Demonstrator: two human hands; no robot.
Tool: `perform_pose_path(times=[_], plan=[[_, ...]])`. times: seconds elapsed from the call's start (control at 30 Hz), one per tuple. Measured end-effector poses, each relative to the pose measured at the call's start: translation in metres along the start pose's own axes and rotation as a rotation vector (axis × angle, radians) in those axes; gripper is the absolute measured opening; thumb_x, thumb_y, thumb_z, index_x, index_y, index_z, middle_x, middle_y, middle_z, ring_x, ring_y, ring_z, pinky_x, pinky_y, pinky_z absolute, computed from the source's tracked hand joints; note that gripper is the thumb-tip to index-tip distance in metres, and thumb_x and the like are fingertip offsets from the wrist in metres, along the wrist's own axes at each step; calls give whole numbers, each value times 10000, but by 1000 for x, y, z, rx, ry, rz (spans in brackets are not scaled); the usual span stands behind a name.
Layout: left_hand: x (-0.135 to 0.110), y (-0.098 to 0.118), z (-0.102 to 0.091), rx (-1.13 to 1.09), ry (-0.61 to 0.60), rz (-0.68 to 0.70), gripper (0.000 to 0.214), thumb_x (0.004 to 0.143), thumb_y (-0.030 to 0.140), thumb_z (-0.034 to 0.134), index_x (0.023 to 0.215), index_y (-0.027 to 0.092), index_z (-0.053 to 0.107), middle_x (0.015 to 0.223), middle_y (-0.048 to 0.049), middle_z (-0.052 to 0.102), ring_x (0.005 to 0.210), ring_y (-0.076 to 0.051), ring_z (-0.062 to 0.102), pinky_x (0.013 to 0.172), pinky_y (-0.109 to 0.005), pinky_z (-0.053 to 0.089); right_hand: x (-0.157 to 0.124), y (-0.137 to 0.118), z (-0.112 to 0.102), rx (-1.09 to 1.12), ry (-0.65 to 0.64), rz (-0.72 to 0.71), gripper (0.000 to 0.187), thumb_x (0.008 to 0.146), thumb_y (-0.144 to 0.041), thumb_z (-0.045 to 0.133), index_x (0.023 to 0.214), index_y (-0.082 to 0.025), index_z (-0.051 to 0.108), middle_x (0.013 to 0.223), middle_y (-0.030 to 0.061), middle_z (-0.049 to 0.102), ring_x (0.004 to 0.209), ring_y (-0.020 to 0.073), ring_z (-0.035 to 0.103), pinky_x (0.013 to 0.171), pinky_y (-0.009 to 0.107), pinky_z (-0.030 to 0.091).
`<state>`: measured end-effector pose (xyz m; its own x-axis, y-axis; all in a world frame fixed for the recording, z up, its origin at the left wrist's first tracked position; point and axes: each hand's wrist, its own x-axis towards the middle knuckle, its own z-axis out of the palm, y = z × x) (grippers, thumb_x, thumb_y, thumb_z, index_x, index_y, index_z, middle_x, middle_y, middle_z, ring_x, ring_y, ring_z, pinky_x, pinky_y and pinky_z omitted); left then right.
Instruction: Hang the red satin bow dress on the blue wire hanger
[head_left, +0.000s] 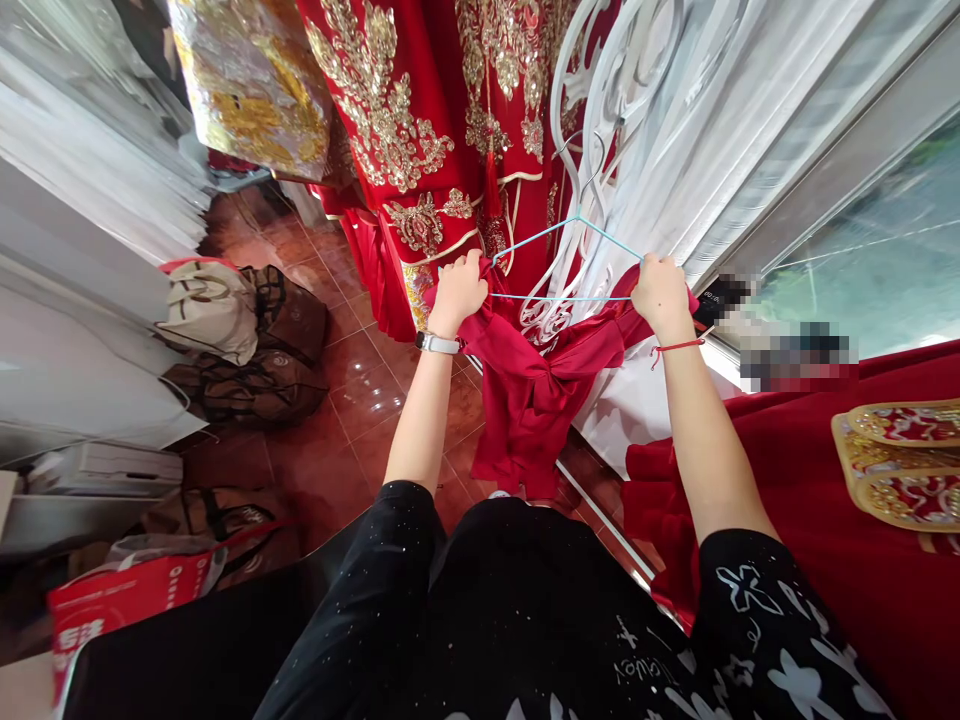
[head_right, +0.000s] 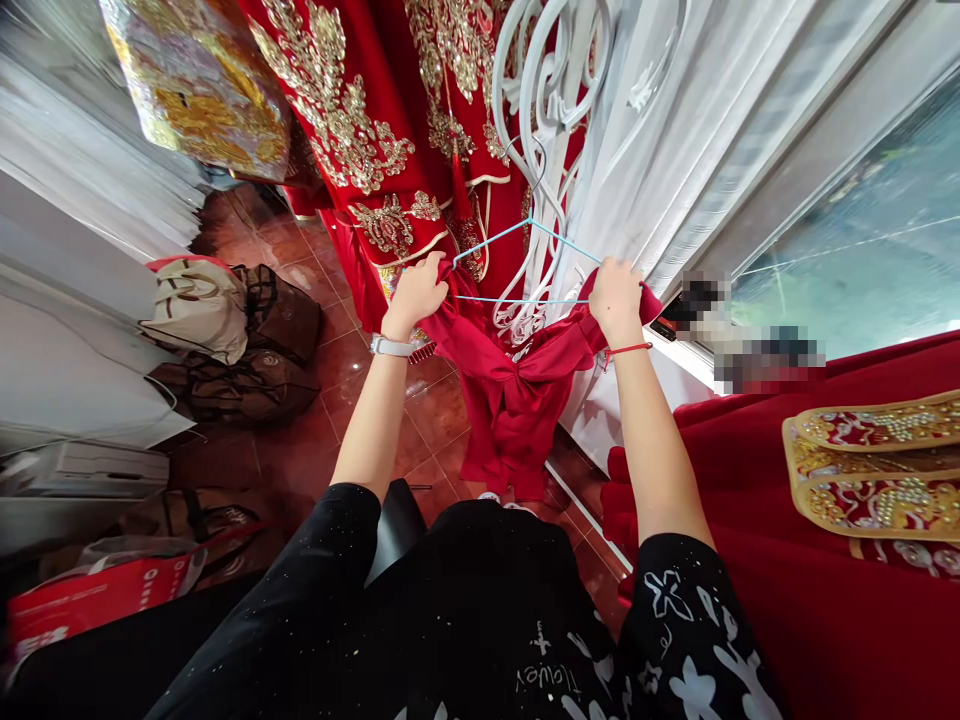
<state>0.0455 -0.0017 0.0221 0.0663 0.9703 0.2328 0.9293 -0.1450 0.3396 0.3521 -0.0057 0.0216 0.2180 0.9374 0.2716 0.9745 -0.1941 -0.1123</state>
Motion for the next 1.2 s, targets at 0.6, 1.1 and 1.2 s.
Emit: perform_pose_path(times=[0.6,1.1,1.2], plan=[[-10,19,4,135,40,-110,491,1023,192,430,1494,77,508,1464,-253,617,1420,-371,568,1231,-530,402,-20,-24,-20,-38,-2,143,419,994,-34,345,1315,-84,609,1309,239,623,1220,341,608,1032,490,457],[-13,31,9,71,162,-204,466,1019,190,383,1433,51,546,1499,-306,582,1474,-400,516,1249,-570,369,-15,-21,-19,-59,7,105,405,968,21,369,1236,-52,663,1205,254,672,1152,351,684,920,400,494],[-12,30,3,90,109,-200,445,1029,155,309,1369,51,577,1355,-287,672,1370,-363,616,1194,-491,438,-7,-14,-22,-50,-4,73,382,955,13,413,1196,-40,704,1141,247,689,1111,346,693,912,397,497]])
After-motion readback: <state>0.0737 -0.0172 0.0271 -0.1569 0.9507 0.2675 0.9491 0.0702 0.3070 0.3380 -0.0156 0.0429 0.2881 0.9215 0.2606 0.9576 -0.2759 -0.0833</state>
